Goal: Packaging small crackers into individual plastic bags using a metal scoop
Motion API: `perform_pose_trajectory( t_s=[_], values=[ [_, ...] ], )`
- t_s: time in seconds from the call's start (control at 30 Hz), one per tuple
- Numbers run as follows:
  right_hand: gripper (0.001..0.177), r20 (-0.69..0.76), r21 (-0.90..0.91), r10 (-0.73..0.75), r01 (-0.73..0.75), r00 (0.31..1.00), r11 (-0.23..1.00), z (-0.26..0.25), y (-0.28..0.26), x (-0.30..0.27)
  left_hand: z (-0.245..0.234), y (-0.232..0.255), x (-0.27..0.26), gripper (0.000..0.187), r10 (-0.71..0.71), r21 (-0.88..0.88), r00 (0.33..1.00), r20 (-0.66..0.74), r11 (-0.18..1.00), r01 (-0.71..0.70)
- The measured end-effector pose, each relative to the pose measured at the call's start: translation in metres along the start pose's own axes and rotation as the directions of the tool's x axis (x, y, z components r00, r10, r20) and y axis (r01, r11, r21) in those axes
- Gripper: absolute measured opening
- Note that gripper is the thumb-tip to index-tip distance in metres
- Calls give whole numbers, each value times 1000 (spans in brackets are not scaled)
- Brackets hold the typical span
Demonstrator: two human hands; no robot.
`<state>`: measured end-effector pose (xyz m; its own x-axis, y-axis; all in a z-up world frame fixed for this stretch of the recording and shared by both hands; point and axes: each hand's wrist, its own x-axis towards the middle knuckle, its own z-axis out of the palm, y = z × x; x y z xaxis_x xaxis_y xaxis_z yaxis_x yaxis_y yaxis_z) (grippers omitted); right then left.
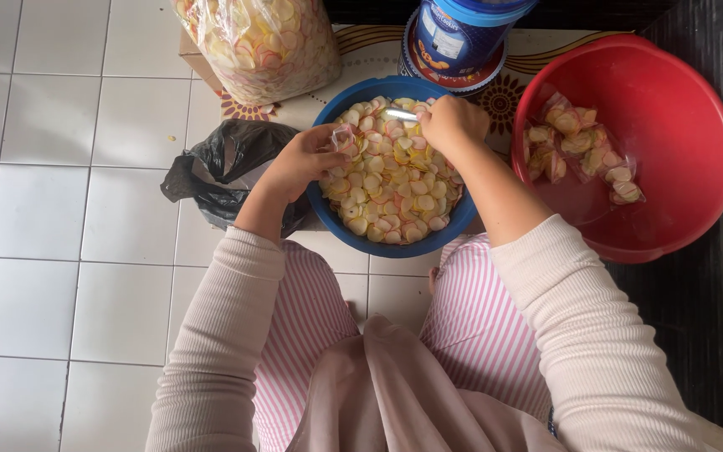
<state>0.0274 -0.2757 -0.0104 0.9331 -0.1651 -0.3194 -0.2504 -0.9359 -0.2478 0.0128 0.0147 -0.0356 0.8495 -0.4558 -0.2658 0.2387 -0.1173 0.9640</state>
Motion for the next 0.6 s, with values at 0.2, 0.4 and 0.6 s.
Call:
perform_pose_trajectory(
  t_s=[0.2, 0.4, 0.6],
  values=[
    [27, -2, 6, 3, -3, 1000, 1000, -10, 4, -3, -1, -4, 1, 58, 14, 0, 1000, -4, 1000, -14],
    [23, -57, 32, -176, 178, 983, 984, -14, 24, 3, -8, -19, 9, 65, 14, 23, 996, 89, 1000, -17],
    [11, -380, 119, -578, 658, 722, 744, -24, 30, -5, 12, 39, -16, 64, -184, 116, 967, 173, 979, 166]
  ],
)
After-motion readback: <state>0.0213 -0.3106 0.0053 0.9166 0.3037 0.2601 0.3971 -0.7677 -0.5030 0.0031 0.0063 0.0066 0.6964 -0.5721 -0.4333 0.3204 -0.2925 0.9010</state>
